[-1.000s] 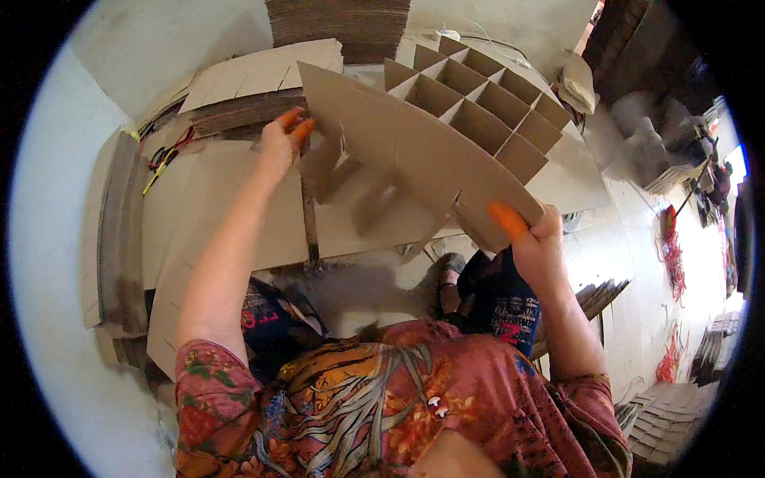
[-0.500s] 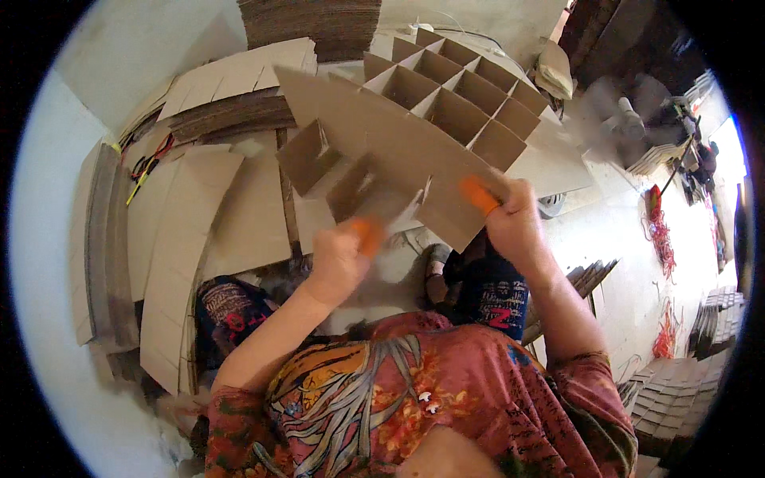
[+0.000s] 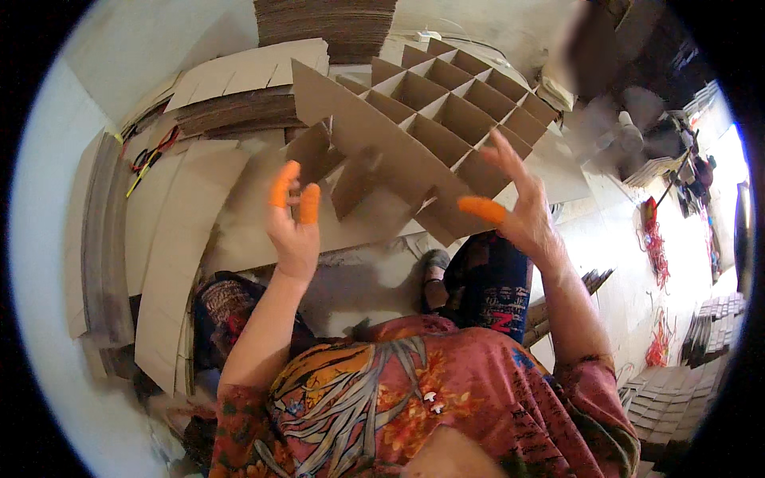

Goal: The person assembles a cardboard egg-crate divider by inserting smaller pre-cut cardboard pieces into slots on a larger base. The person repeats this process with multiple units, stacking the completed dividers on the floor.

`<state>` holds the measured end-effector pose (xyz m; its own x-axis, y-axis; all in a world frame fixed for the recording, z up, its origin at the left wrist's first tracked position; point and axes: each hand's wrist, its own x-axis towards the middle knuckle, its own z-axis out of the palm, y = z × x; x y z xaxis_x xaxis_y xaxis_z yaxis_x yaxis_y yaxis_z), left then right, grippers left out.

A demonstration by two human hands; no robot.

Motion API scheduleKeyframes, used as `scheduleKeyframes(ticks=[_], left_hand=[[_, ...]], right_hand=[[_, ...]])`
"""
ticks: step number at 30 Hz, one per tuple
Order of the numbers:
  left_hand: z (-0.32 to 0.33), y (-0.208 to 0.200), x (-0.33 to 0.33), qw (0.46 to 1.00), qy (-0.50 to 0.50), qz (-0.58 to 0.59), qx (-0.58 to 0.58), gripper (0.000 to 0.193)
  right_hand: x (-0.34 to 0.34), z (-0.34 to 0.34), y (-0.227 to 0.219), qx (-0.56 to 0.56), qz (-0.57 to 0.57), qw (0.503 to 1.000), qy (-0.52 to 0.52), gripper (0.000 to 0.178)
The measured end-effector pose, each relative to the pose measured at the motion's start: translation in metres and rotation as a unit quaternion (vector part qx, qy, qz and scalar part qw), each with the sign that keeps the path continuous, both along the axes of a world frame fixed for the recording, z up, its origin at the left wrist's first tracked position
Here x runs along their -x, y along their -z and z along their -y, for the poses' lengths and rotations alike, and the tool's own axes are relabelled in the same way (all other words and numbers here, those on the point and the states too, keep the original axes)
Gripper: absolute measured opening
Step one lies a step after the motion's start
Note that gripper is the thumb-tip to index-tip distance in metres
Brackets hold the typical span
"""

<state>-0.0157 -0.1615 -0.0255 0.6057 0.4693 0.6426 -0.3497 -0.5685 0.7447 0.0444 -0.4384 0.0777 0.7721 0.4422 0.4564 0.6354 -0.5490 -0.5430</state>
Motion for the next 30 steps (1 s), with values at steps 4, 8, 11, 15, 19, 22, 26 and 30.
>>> scheduleKeyframes(ticks=[4, 8, 11, 15, 19, 22, 26, 30], left_hand=[[-0.024, 0.017, -0.027, 0.998, -0.054, -0.030, 0.008, 0.050], [-0.034, 0.037, -0.046, 0.991, 0.048, -0.056, 0.108, 0.040], [-0.038, 0.036, -0.044, 0.984, 0.042, -0.146, 0.091, 0.024], [-0.038, 0.040, -0.043, 0.988, 0.013, -0.151, 0.024, 0.011], [-0.030, 0.032, -0.040, 0.980, 0.017, -0.186, 0.072, 0.011], [-0.034, 0.043, -0.042, 0.988, 0.030, -0.143, 0.046, 0.011], [-0.032, 0.047, -0.042, 0.991, 0.034, -0.129, 0.026, 0.010], [-0.034, 0.032, -0.040, 0.984, -0.007, -0.161, 0.070, 0.011]], right_hand=[[-0.024, -0.051, -0.014, 0.019, 0.110, 0.991, -0.071, 0.068], [-0.047, -0.067, -0.002, 0.129, -0.045, 0.980, -0.143, 0.053], [-0.052, -0.060, 0.001, 0.134, 0.037, 0.976, -0.167, 0.049], [-0.040, -0.066, -0.010, 0.238, -0.038, 0.961, -0.137, 0.056], [-0.041, -0.070, 0.001, 0.245, 0.050, 0.957, -0.146, 0.047], [-0.040, -0.070, -0.005, 0.238, 0.057, 0.957, -0.153, 0.047], [-0.040, -0.068, 0.003, 0.204, 0.021, 0.967, -0.149, 0.053], [-0.042, -0.067, -0.004, 0.265, 0.085, 0.950, -0.144, 0.045]])
